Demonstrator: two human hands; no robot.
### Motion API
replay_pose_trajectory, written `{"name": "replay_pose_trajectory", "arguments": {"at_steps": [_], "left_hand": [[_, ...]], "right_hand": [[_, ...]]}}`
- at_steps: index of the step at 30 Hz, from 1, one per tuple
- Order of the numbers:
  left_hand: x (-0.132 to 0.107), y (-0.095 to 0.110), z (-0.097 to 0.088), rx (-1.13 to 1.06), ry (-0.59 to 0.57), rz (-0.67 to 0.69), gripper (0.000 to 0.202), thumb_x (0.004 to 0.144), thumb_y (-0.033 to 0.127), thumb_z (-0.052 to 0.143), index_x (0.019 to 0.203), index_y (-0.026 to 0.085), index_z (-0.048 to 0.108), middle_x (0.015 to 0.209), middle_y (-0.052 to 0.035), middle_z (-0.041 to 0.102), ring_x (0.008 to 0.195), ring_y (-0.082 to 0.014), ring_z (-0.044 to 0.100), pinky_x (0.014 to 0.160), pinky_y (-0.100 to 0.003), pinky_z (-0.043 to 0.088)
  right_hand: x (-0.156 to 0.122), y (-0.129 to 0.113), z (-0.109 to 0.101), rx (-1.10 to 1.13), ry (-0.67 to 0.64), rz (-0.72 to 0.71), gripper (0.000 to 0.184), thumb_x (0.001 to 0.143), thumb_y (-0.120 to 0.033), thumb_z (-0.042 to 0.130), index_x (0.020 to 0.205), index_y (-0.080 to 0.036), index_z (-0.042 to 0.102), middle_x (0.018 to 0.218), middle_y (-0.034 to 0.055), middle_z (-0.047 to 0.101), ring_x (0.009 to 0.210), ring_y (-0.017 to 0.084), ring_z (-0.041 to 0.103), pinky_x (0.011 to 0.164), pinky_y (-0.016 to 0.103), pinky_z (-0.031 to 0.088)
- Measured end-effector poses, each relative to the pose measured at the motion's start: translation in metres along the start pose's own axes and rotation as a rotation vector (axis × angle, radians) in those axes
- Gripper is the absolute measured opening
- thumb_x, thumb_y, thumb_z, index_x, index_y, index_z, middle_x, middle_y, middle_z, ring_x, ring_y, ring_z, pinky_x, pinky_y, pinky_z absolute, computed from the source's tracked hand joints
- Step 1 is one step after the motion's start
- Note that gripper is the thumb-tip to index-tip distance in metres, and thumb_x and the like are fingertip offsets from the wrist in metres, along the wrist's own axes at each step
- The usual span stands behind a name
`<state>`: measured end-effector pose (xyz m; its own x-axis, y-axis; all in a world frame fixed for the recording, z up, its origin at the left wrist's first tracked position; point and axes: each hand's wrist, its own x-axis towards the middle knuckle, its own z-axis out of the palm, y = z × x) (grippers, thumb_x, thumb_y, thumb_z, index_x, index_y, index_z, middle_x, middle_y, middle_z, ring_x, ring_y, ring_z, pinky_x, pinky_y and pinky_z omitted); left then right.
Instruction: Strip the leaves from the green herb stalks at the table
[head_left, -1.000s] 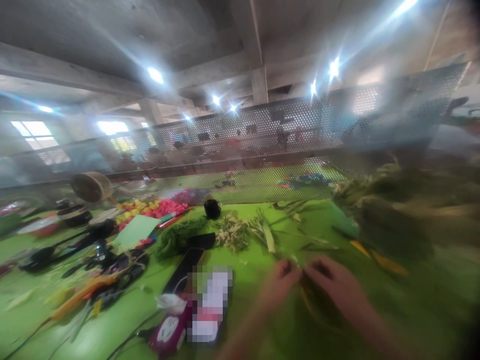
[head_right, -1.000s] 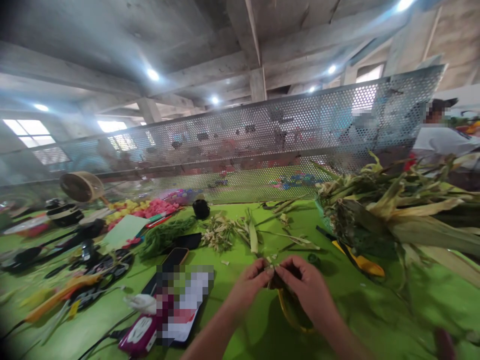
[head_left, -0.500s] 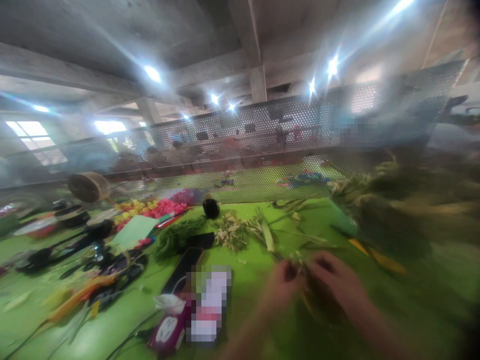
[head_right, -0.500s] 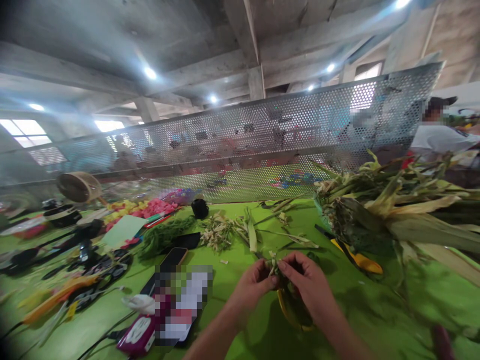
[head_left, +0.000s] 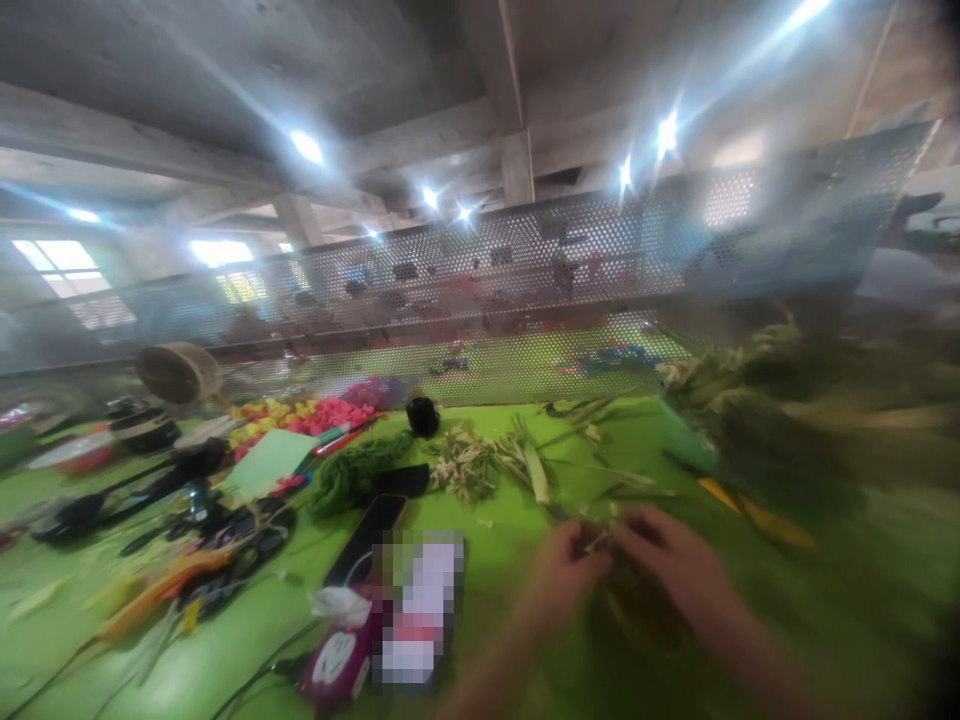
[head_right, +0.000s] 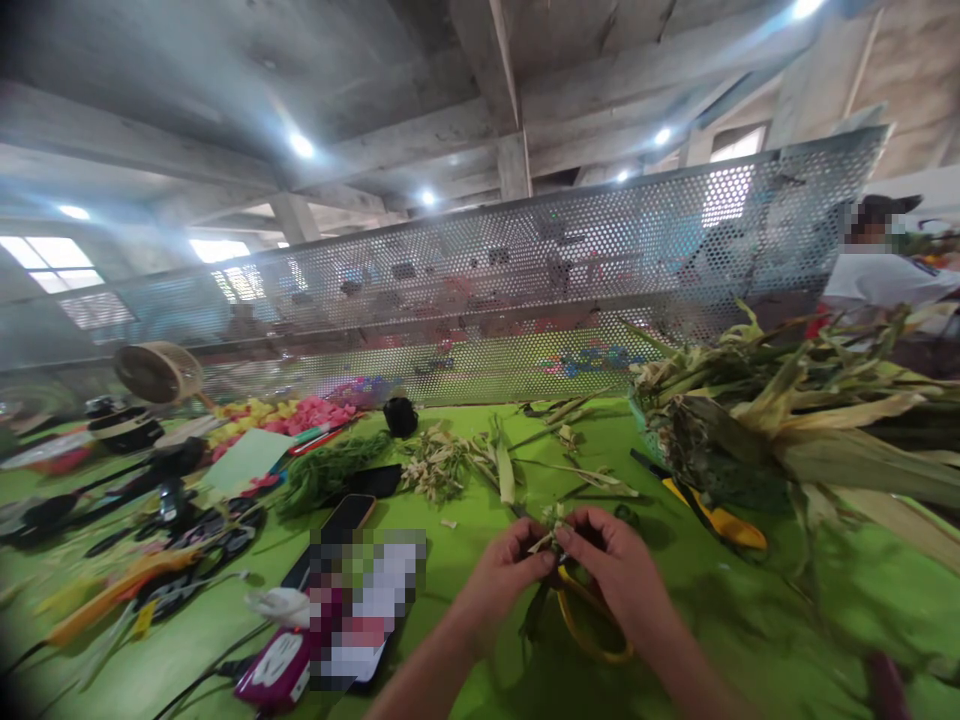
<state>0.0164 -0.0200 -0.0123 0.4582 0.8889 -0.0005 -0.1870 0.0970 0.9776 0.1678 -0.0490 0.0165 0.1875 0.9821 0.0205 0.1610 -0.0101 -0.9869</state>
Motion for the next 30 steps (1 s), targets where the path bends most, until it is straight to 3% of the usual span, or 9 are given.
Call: {"name": "replay_pose_trajectory", "arguments": {"at_steps": [6,11,16,20,30], "left_hand": [[-0.002,0.006,0.002,0.092,-0.029,0.043,0.01,0.069,0.015,0.061,0.08,0.015,0.06,0.075,-0.0001,0.058,0.075,-0.0139,0.052,0.074,-0.026,0.04],[-0.001,0.002,0.003,0.282,0.063,0.126,0.004,0.071,0.017,0.061,0.075,0.015,0.06,0.076,-0.0005,0.059,0.079,-0.0162,0.052,0.076,-0.028,0.04],[0.0,-0.002,0.002,0.113,-0.005,0.076,0.019,0.075,0.026,0.061,0.089,0.014,0.061,0.083,-0.0034,0.061,0.08,-0.0162,0.054,0.075,-0.028,0.042],[-0.001,-0.001,0.003,0.125,0.035,0.087,0.024,0.077,0.034,0.062,0.088,0.013,0.061,0.083,-0.005,0.062,0.078,-0.0165,0.055,0.074,-0.028,0.043],[0.001,-0.008,0.0,0.2,0.099,0.071,0.015,0.077,0.027,0.06,0.084,0.014,0.059,0.079,-0.0025,0.058,0.075,-0.0145,0.052,0.071,-0.026,0.041]], "right_hand": [[-0.002,0.001,0.001,-0.163,-0.019,-0.06,0.024,0.071,-0.044,0.061,0.07,-0.02,0.063,0.067,0.0,0.066,0.066,0.017,0.059,0.06,0.026,0.043],[-0.002,0.004,0.001,-0.187,-0.013,-0.073,0.023,0.073,-0.043,0.059,0.069,-0.021,0.061,0.066,-0.0016,0.065,0.065,0.016,0.058,0.059,0.025,0.042],[-0.001,-0.003,-0.001,-0.137,0.025,-0.017,0.022,0.072,-0.042,0.06,0.069,-0.021,0.063,0.068,-0.0006,0.067,0.067,0.017,0.059,0.06,0.025,0.044],[-0.002,-0.006,-0.001,-0.094,0.011,0.032,0.024,0.069,-0.046,0.061,0.069,-0.022,0.065,0.072,0.001,0.07,0.067,0.019,0.061,0.057,0.026,0.044],[-0.002,-0.004,-0.002,-0.085,0.024,0.04,0.028,0.067,-0.049,0.06,0.068,-0.023,0.068,0.07,0.0017,0.07,0.064,0.019,0.06,0.053,0.027,0.043]]}}
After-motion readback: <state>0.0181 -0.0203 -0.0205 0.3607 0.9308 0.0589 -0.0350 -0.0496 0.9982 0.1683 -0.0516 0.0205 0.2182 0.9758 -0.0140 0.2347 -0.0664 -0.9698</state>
